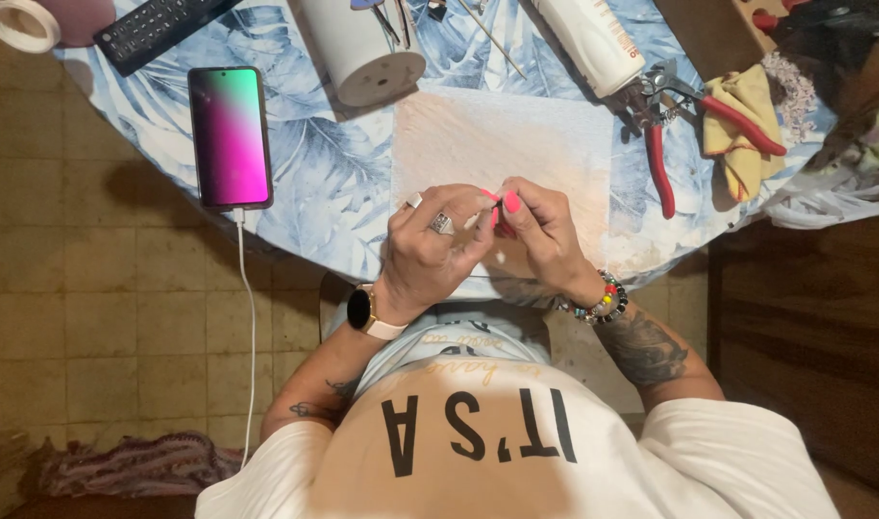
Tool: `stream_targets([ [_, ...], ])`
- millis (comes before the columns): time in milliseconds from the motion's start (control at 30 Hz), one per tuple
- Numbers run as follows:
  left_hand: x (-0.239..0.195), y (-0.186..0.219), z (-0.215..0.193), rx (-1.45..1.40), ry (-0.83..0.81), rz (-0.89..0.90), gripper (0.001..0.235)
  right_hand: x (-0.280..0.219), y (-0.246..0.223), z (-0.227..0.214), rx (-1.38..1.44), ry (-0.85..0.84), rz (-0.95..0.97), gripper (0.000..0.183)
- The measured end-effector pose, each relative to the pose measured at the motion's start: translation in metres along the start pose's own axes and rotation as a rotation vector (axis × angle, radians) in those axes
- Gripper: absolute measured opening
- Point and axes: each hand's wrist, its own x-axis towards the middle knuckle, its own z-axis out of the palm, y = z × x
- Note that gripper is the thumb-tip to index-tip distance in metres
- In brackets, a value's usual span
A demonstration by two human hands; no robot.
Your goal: Decorating a white tumbler by gluing small purple floral-shaped pieces onto its surface.
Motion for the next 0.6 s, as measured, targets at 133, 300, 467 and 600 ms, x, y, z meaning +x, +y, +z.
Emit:
stream_targets([
  [133, -0.0024, 0.0001, 0.0000, 0.008, 0.010, -0.012, 0.005, 0.0005, -0.0034, 0.0022, 0.042, 0.004, 0.014, 0.032],
  [300, -0.0041, -0.0010, 0.0000, 0.001, 0.020, -0.015, 0.007, 0.0003, -0.0009, 0.0032, 0.070, 0.006, 0.044, 0.031],
  [467, -0.0059, -0.0029, -0.0010, -0.003, 0.017, -0.028, 0.007, -0.0002, -0.0008, 0.0049, 0.083, 0.011, 0.065, 0.029],
  [600, -0.0071, -0.0028, -0.0021, 0.004, 0.005, -0.046, 0.008, -0.0002, 0.0008, 0.0065, 0.104, 0.020, 0.061, 0.028],
])
